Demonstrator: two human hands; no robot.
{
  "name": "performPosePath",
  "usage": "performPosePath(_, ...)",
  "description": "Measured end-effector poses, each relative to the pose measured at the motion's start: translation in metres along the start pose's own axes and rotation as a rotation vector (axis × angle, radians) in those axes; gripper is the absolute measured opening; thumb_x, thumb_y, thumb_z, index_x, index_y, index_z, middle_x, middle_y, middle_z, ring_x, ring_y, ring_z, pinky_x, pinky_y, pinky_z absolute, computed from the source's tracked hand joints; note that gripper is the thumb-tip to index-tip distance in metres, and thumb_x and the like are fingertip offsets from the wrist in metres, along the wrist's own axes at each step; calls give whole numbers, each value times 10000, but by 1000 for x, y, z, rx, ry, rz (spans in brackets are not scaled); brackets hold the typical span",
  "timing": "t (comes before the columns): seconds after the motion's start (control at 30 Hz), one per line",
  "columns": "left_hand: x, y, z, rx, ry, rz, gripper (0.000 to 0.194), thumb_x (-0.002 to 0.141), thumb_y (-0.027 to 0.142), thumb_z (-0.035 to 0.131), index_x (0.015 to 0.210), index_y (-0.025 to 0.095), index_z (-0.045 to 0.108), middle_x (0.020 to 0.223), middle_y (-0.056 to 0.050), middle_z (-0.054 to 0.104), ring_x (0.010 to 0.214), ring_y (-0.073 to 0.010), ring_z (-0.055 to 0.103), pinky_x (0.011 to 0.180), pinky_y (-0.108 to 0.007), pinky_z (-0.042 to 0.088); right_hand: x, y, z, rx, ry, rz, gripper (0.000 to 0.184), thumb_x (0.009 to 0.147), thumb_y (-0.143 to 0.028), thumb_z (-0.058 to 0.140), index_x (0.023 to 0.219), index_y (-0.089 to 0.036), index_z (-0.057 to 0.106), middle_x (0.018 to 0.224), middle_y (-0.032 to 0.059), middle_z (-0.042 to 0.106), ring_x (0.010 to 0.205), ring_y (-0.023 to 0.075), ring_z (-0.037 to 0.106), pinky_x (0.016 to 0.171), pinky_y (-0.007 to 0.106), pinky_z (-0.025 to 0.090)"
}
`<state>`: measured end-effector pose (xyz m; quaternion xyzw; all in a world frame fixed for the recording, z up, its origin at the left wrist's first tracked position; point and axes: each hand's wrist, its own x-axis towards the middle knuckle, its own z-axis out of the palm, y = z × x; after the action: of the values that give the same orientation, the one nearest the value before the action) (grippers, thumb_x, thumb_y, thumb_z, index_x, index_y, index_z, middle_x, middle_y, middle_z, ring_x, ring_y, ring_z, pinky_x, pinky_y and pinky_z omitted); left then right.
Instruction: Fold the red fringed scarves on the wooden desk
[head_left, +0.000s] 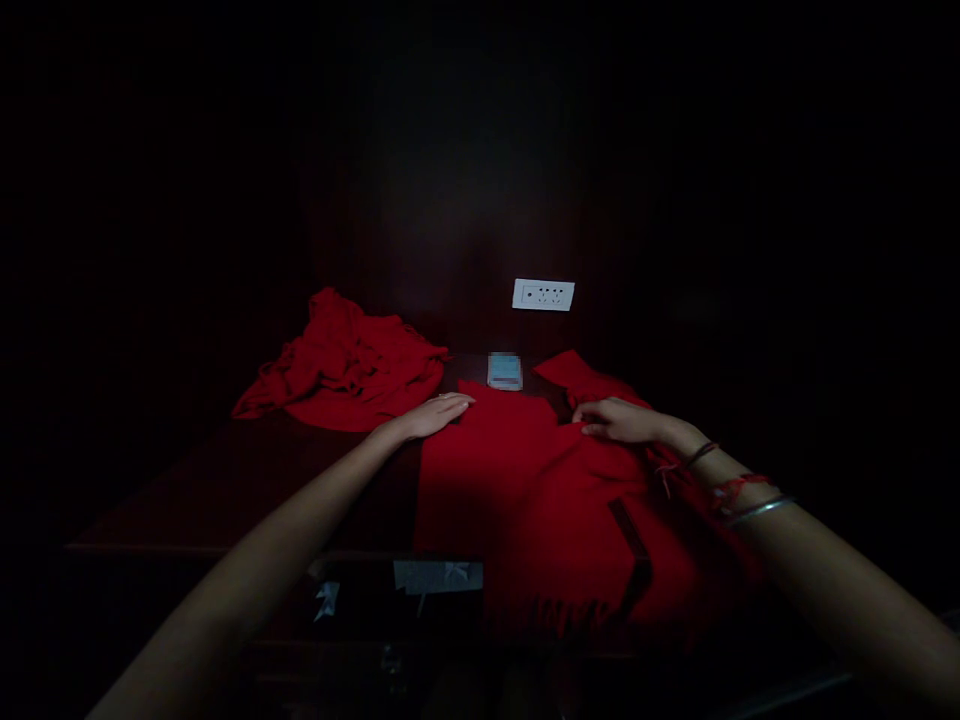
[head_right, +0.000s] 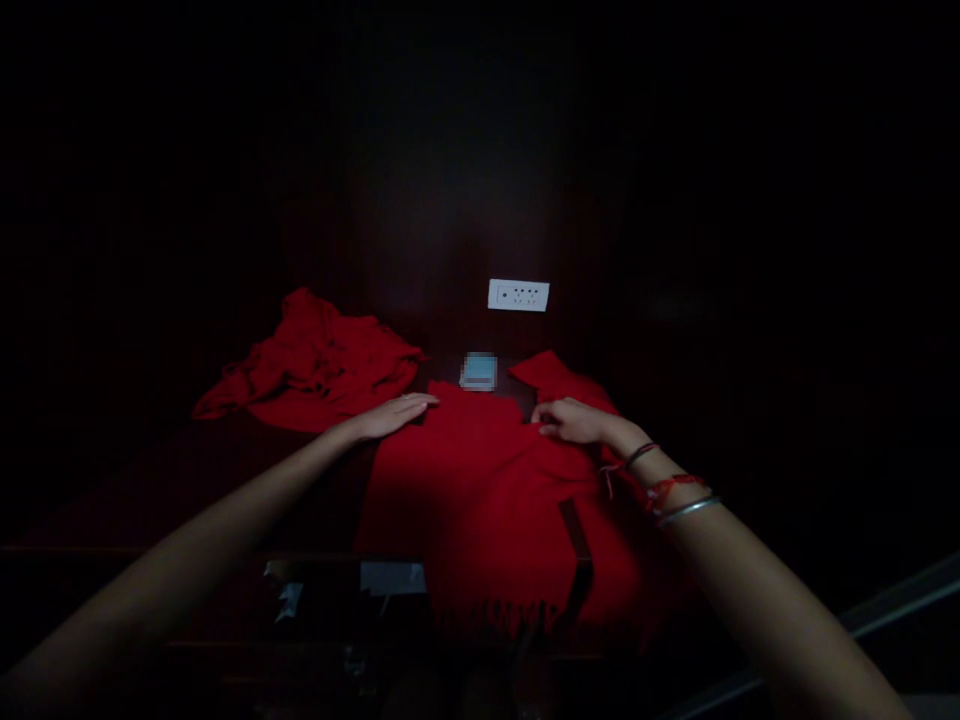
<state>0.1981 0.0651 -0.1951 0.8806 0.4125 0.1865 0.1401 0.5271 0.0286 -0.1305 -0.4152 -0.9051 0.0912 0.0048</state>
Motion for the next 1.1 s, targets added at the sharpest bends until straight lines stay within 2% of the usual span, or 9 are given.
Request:
performPosePath(0.07, 6, 0, 7, 13, -168, -41, 491, 839, 456, 127, 1209, 232, 359, 1300, 3, 319, 1193, -162, 243, 982, -348, 137, 1, 9, -8, -5, 118, 1, 246, 766, -285, 386, 931, -167, 524, 861, 49, 585, 745, 143, 523, 674, 251, 386)
performPosePath(0.13, 10, -3, 12, 45, -242, -98, 495, 831, 489, 110, 1231, 281, 313, 1332, 31, 247, 1227, -196, 149, 969, -452, 72, -1, 22, -20, -33, 175, 59, 259, 775, -298, 373, 944, -166, 518, 853, 51, 588, 733, 143, 525, 671, 253, 388)
performPosePath(0.27, 13, -11, 14, 72, -217, -136, 502, 829, 497, 76, 1235, 303, 296, 1341, 34, 217, 1235, -203, 109, 946, -504, 48, -10, 48, -49, -172, 138, 241, 248, 759, -269, 417, 926, -154, 560, 896, 89, 594, 772, 171, 534, 683, 265, 384)
performPosePath(0.37, 17, -16, 14, 82, -205, -135, 496, 835, 479, 69, 1231, 300, 308, 1340, 33, 218, 1235, -194, 118, 953, -490, 53, -9, 55, -56, -275, 90, 355, 239, 719, -222, 477, 914, -136, 584, 888, 132, 597, 759, 212, 544, 646, 294, 391)
performPosePath(0.5, 26, -22, 16, 111, -182, -142, 480, 842, 459, 79, 1227, 298, 317, 1337, 35, 223, 1231, -186, 139, 958, -483, 54, 16, 34, -35, -382, 108, 405, 295, 739, -237, 455, 997, -127, 547, 976, 170, 559, 842, 260, 526, 646, 325, 390)
performPosePath(0.67, 38, -29, 15, 110, -180, -154, 485, 853, 420, 45, 1217, 289, 338, 1334, 38, 225, 1228, -189, 154, 961, -482, 62, 56, -5, 12, -289, 80, 215, 437, 767, -436, 407, 1106, -165, 460, 1106, 118, 499, 969, 227, 480, 736, 288, 385)
performPosePath(0.83, 51, -43, 16, 139, -180, -139, 398, 854, 391, 177, 1201, 302, 349, 1331, 33, 236, 1223, -213, 169, 946, -500, 112, 71, -15, 37, -309, -10, 205, 319, 770, -291, 440, 1036, -126, 502, 975, 117, 577, 865, 187, 542, 687, 229, 380)
performPosePath(0.97, 60, -55, 23, 141, -63, -101, 368, 828, 362, 298, 1167, 262, 404, 1312, -5, 294, 1193, -210, 256, 946, -462, 188, 66, -12, 39, -318, 30, 142, 222, 769, -250, 438, 934, -140, 538, 887, 94, 604, 798, 165, 557, 641, 206, 363)
performPosePath(1.1, 54, -44, 23, 78, 303, -77, 341, 827, 276, 290, 1053, 154, 514, 1187, -76, 460, 1093, -158, 405, 929, -313, 291, 63, -9, 34, -269, 83, 142, 179, 774, -260, 438, 859, -144, 546, 838, 86, 603, 736, 147, 545, 617, 205, 346)
